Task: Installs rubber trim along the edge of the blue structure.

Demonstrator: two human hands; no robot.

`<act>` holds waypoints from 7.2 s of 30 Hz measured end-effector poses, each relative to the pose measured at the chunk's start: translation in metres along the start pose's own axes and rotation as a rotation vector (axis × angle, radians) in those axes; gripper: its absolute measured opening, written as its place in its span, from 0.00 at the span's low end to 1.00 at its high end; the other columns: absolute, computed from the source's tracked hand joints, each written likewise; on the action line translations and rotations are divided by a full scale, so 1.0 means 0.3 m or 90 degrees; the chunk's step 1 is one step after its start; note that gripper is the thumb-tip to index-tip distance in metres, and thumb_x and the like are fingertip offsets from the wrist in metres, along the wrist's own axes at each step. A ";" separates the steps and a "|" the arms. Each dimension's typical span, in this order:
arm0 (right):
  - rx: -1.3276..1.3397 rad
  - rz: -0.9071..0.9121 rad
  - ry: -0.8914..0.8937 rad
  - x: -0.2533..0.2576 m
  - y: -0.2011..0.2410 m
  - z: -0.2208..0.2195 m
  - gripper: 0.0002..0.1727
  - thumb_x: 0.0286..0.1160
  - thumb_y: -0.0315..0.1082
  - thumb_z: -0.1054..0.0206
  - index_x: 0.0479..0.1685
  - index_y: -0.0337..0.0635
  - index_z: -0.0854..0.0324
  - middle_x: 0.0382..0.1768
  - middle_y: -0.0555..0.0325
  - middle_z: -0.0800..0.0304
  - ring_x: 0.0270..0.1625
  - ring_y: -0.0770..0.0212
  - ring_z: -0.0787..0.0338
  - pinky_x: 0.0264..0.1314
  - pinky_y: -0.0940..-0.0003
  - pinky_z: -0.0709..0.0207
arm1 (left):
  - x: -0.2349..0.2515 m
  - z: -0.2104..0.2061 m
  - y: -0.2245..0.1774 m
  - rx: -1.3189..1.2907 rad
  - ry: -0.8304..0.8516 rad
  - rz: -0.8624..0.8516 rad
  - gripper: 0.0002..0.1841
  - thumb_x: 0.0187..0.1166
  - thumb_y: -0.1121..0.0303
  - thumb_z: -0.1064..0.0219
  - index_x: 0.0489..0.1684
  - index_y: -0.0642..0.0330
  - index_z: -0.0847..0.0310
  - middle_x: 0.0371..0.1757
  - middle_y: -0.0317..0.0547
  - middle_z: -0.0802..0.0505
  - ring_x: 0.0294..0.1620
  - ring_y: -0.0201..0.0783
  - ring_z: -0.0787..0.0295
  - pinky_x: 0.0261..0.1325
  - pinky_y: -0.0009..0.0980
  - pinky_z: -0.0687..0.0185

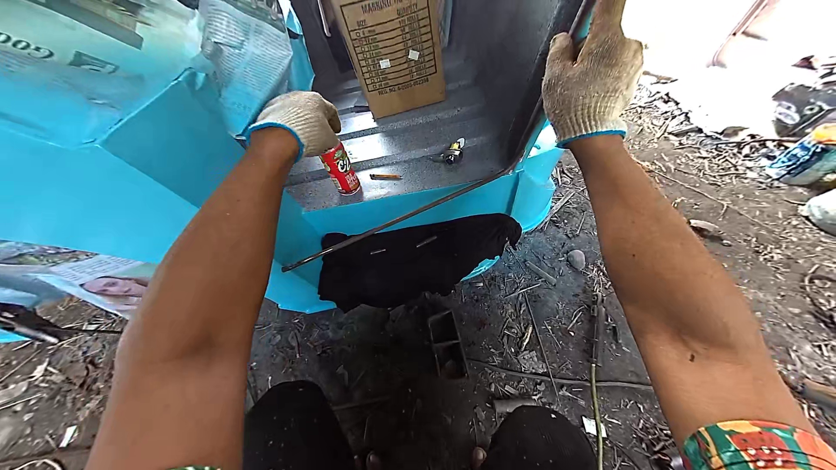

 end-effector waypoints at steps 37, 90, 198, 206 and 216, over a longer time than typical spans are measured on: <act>0.004 -0.009 -0.018 -0.025 0.004 0.012 0.44 0.83 0.50 0.40 0.99 0.69 0.57 0.31 0.56 0.05 0.32 0.49 0.06 0.39 0.41 0.14 | -0.303 -0.381 -0.371 -0.350 -0.114 -0.005 0.17 0.85 0.47 0.39 0.50 0.43 0.07 0.46 0.47 0.03 0.52 0.55 0.06 0.54 0.68 0.19; -0.012 0.005 -0.056 -0.020 0.007 -0.003 0.44 0.82 0.51 0.38 0.98 0.64 0.54 0.32 0.61 0.05 0.30 0.56 0.08 0.37 0.48 0.14 | -0.264 -0.403 -0.360 -0.352 -0.077 -0.006 0.16 0.83 0.46 0.35 0.41 0.43 0.08 0.39 0.47 0.05 0.46 0.56 0.08 0.46 0.67 0.21; 0.014 0.055 -0.054 -0.033 0.047 -0.002 0.46 0.77 0.50 0.38 0.97 0.52 0.51 0.57 0.52 0.06 0.48 0.57 0.05 0.56 0.52 0.15 | -0.301 -0.387 -0.359 -0.391 -0.135 0.021 0.15 0.81 0.48 0.36 0.33 0.45 0.10 0.34 0.42 0.07 0.40 0.48 0.09 0.39 0.58 0.17; 0.020 0.053 -0.049 -0.032 0.044 0.000 0.46 0.78 0.50 0.39 0.98 0.50 0.53 0.54 0.53 0.06 0.44 0.61 0.07 0.54 0.57 0.16 | -0.300 -0.384 -0.362 -0.387 -0.124 0.019 0.16 0.82 0.48 0.36 0.33 0.45 0.11 0.33 0.41 0.08 0.40 0.47 0.09 0.37 0.56 0.19; 0.015 0.058 -0.065 -0.024 0.031 0.003 0.46 0.77 0.50 0.38 0.98 0.51 0.52 0.59 0.53 0.06 0.47 0.63 0.07 0.56 0.58 0.16 | -0.255 -0.421 -0.366 -0.377 -0.098 0.029 0.15 0.79 0.45 0.38 0.35 0.41 0.10 0.34 0.36 0.07 0.42 0.42 0.09 0.40 0.54 0.18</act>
Point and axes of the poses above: each hand's wrist, its own x-axis towards the middle knuckle, its own z-axis out of the back of the hand, y = z × x, the point moved 9 cm from there along x, towards the middle knuckle
